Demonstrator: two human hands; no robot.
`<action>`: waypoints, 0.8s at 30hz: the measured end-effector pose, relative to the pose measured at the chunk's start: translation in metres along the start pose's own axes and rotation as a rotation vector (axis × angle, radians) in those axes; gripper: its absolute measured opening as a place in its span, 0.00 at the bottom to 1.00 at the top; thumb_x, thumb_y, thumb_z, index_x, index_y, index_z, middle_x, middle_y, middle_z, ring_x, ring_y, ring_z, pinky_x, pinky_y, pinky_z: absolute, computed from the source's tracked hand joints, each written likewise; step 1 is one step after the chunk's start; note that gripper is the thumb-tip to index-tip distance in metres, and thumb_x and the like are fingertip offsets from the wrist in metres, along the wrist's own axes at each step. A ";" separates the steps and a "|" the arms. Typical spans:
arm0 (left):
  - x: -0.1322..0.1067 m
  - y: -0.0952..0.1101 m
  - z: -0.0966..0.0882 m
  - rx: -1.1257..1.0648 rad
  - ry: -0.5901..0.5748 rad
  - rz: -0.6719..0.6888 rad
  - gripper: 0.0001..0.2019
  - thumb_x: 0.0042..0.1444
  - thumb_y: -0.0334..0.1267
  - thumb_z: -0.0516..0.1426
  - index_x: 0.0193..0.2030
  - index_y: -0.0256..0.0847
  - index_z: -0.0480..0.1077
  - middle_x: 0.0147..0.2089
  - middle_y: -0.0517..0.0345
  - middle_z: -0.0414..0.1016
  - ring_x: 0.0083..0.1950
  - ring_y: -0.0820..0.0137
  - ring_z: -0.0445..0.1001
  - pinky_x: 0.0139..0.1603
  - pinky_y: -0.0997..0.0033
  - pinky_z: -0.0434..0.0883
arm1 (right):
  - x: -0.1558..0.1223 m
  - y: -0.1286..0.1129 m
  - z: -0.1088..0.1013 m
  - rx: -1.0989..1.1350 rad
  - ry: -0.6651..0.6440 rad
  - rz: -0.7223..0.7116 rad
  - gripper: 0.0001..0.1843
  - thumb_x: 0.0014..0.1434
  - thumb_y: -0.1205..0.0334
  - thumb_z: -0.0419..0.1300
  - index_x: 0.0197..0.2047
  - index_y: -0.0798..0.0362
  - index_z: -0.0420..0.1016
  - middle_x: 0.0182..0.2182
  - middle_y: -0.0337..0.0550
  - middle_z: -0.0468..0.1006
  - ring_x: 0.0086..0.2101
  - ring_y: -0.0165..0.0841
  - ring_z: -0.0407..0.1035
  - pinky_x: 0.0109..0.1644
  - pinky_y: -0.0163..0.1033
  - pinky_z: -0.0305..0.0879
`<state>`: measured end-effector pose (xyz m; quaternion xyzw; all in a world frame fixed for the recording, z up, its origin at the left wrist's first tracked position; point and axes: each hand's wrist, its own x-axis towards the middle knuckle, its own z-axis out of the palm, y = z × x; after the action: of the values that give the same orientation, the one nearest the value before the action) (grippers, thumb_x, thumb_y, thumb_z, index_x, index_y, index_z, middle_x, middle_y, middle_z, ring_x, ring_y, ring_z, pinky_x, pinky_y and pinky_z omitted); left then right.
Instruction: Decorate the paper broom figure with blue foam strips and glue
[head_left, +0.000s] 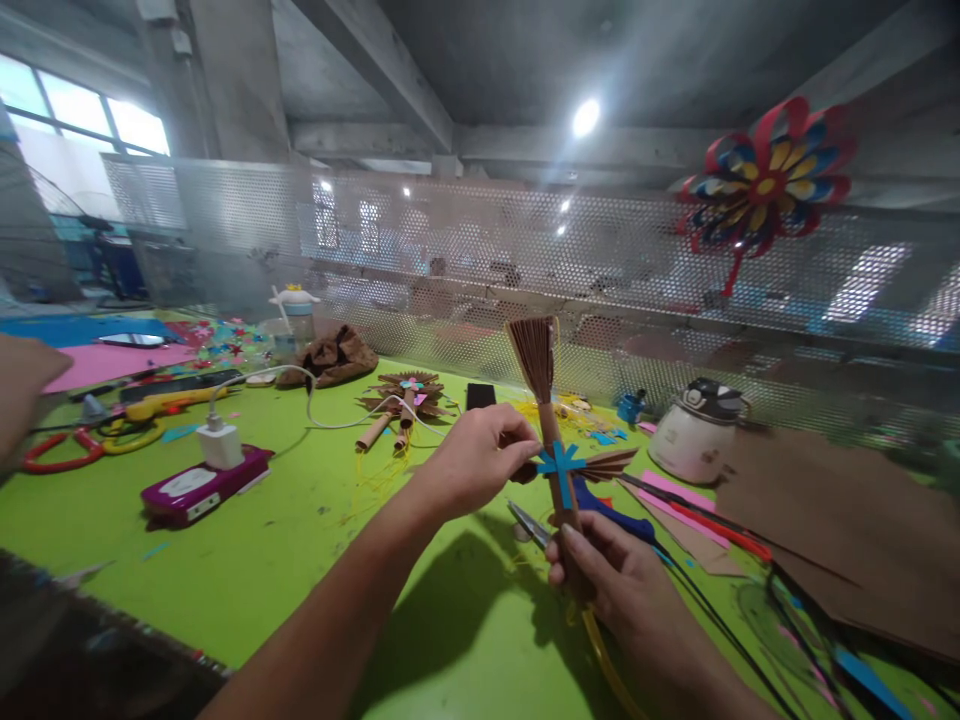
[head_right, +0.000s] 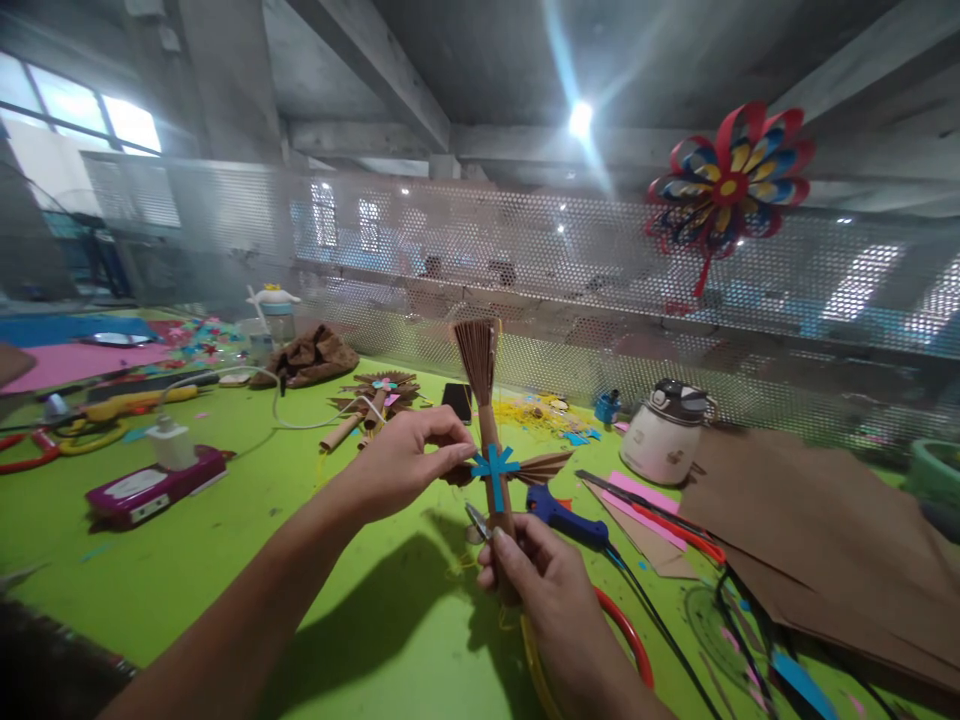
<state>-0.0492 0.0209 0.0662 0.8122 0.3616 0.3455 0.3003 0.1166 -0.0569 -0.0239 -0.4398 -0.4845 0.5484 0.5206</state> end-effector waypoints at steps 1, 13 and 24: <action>0.000 0.000 0.000 0.011 -0.002 0.007 0.08 0.52 0.37 0.53 0.28 0.35 0.70 0.28 0.55 0.73 0.27 0.75 0.70 0.31 0.74 0.65 | 0.000 0.001 0.000 0.000 0.002 -0.003 0.13 0.56 0.53 0.59 0.39 0.54 0.71 0.30 0.40 0.72 0.29 0.26 0.65 0.33 0.31 0.60; 0.000 0.001 0.003 -0.035 0.001 0.004 0.09 0.52 0.37 0.53 0.28 0.35 0.70 0.27 0.55 0.72 0.27 0.75 0.69 0.30 0.73 0.65 | 0.002 0.001 0.000 -0.009 0.008 -0.006 0.14 0.57 0.53 0.58 0.41 0.54 0.71 0.30 0.40 0.72 0.29 0.26 0.65 0.33 0.31 0.59; 0.000 0.001 0.005 -0.008 0.026 0.021 0.08 0.51 0.36 0.54 0.26 0.35 0.70 0.26 0.56 0.71 0.27 0.75 0.67 0.30 0.73 0.64 | 0.001 -0.002 0.002 -0.031 0.018 0.007 0.14 0.56 0.52 0.59 0.39 0.55 0.71 0.29 0.40 0.72 0.29 0.26 0.65 0.32 0.31 0.59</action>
<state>-0.0450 0.0191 0.0642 0.8101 0.3557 0.3605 0.2952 0.1150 -0.0562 -0.0220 -0.4544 -0.4866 0.5386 0.5164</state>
